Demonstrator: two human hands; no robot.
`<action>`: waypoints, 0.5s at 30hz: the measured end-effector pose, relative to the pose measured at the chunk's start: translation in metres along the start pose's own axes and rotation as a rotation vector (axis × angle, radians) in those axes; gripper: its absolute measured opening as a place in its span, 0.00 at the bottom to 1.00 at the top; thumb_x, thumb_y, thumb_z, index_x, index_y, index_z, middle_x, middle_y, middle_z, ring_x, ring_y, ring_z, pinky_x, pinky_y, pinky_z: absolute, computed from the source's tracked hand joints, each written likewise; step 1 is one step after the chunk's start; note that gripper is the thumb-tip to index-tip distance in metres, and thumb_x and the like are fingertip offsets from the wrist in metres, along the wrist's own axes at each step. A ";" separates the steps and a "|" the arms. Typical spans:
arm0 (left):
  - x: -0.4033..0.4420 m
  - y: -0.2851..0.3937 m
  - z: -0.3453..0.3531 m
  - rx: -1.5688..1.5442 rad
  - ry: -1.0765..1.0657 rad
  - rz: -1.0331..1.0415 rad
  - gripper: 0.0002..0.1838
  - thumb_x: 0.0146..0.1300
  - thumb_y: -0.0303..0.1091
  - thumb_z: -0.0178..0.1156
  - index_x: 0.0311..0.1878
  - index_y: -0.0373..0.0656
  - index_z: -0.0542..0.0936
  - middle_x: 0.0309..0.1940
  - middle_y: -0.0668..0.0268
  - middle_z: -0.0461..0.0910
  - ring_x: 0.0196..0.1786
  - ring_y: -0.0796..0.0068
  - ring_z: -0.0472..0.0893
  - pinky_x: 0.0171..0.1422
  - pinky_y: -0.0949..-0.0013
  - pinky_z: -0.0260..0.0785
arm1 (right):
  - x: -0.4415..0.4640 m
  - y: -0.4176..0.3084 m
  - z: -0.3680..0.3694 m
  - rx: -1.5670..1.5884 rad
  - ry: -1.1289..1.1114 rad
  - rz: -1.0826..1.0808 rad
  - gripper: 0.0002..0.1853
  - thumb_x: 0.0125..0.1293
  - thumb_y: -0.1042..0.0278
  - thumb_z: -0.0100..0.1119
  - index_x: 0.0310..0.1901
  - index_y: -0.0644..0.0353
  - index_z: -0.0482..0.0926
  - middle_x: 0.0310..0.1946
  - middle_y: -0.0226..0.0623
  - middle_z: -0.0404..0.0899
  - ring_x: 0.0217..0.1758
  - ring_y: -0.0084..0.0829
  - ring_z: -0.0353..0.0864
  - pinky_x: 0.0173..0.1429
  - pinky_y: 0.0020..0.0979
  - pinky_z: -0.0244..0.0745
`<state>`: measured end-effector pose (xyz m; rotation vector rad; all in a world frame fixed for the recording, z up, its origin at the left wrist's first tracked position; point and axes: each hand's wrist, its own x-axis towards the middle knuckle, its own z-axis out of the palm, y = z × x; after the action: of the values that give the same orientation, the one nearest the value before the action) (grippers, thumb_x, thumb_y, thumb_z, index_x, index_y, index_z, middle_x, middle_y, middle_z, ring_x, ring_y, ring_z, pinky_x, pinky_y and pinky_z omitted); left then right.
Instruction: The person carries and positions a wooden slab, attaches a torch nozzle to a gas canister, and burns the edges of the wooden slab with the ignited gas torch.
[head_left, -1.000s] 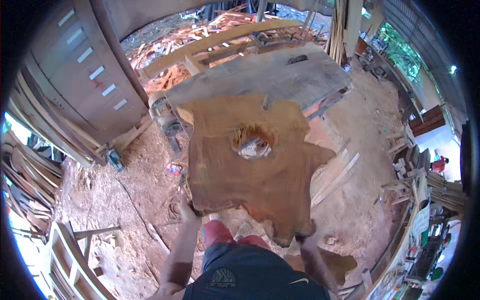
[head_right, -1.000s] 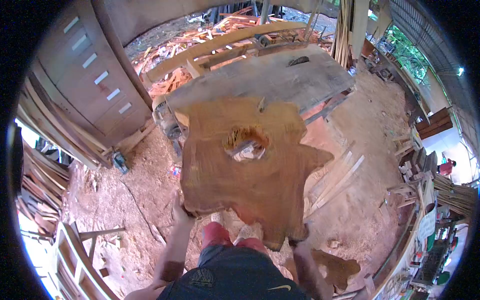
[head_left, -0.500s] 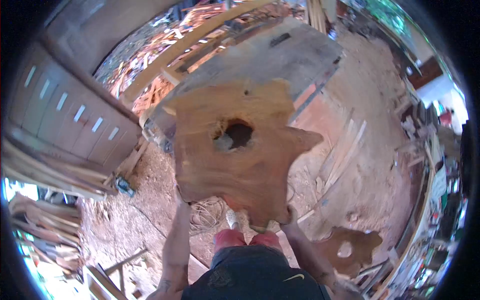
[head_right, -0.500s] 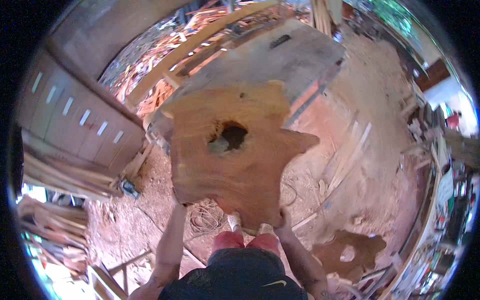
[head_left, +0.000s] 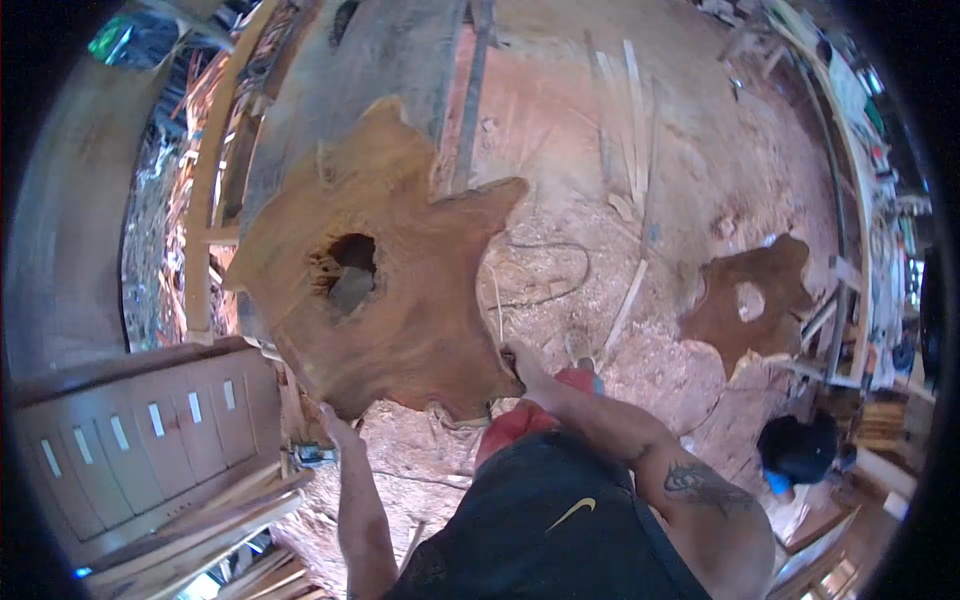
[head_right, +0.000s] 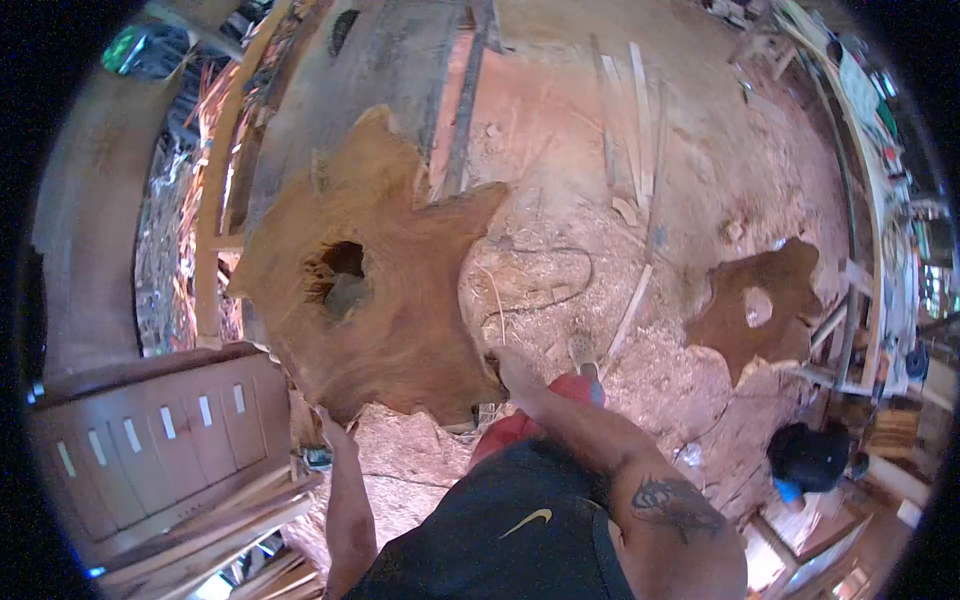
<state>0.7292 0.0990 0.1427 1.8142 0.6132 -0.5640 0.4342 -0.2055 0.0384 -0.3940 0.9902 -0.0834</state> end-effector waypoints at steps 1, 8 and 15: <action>0.007 0.005 -0.004 0.004 -0.010 0.018 0.46 0.68 0.75 0.49 0.79 0.54 0.61 0.76 0.65 0.63 0.74 0.57 0.64 0.63 0.44 0.68 | -0.008 0.007 -0.001 -0.017 -0.008 0.011 0.26 0.70 0.47 0.46 0.43 0.64 0.84 0.36 0.43 0.86 0.34 0.38 0.86 0.43 0.38 0.84; -0.051 0.060 0.005 0.200 -0.184 0.114 0.34 0.77 0.56 0.48 0.77 0.45 0.64 0.72 0.60 0.69 0.67 0.57 0.73 0.61 0.51 0.73 | -0.009 -0.021 0.001 -0.365 -0.109 -0.113 0.20 0.67 0.52 0.53 0.44 0.60 0.85 0.36 0.40 0.85 0.33 0.37 0.85 0.39 0.37 0.82; -0.115 0.059 0.030 0.828 0.216 0.798 0.32 0.74 0.47 0.56 0.69 0.29 0.69 0.67 0.42 0.70 0.66 0.49 0.74 0.68 0.52 0.68 | -0.051 -0.179 -0.173 -0.745 0.333 -0.502 0.18 0.63 0.55 0.57 0.43 0.62 0.85 0.36 0.38 0.86 0.34 0.38 0.85 0.38 0.39 0.80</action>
<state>0.6787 0.0383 0.2487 2.6881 -0.3045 -0.0469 0.2821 -0.4085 0.0601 -1.3443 1.2127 -0.2405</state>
